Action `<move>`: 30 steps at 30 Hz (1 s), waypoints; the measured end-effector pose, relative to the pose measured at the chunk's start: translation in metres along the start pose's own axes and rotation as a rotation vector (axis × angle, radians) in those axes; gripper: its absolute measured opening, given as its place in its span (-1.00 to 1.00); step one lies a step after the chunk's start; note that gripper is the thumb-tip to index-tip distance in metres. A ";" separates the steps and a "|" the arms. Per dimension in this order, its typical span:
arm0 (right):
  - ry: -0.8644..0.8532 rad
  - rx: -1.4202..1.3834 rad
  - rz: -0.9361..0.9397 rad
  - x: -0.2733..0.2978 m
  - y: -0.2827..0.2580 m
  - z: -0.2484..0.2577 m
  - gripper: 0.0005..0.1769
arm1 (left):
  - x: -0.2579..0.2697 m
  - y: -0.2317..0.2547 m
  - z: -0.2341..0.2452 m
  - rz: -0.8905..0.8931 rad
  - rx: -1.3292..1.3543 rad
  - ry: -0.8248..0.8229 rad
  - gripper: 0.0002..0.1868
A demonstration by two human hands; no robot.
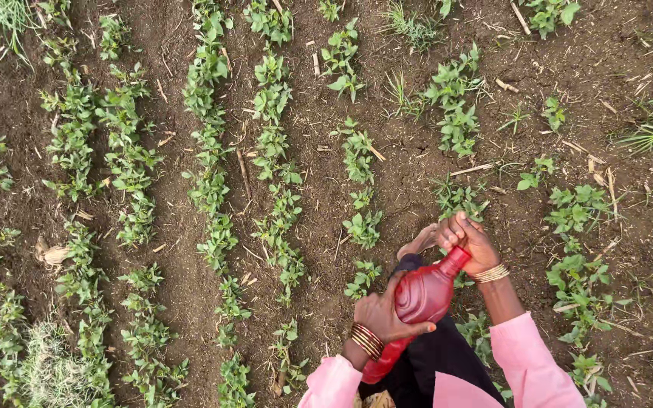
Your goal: The person sows seeds by hand into rows of soil in a field while carrying a red plastic bottle.
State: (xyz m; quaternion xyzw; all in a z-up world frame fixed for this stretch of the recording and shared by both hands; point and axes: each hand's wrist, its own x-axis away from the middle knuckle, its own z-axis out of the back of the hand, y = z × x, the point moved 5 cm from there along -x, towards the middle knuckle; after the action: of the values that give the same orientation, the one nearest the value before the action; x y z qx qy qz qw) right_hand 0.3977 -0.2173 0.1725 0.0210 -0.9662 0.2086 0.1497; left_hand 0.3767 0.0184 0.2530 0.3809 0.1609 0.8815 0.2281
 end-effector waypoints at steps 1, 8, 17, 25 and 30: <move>-0.021 0.012 0.006 -0.010 -0.013 0.000 -0.54 | -0.011 0.007 0.012 -0.020 -0.016 0.004 0.49; 0.049 -0.131 -0.008 -0.065 -0.088 0.013 -0.48 | -0.087 0.059 0.081 -0.076 -0.160 -0.064 0.52; -0.157 -0.611 -0.065 -0.100 -0.194 0.008 -0.42 | -0.154 0.122 0.129 -0.264 -0.106 0.144 0.44; 0.824 1.591 0.063 -0.153 -0.263 0.135 -0.46 | -0.173 0.166 0.161 -0.327 0.024 0.398 0.39; 0.700 1.382 0.251 -0.145 -0.273 0.145 -0.70 | -0.179 0.170 0.166 -0.286 0.042 0.446 0.38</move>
State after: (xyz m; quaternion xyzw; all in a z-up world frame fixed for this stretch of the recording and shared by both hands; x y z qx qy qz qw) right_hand 0.5234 -0.5291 0.1116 -0.0668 -0.5091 0.7723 0.3740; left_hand 0.5613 -0.2009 0.3336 0.1555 0.2777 0.8988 0.3015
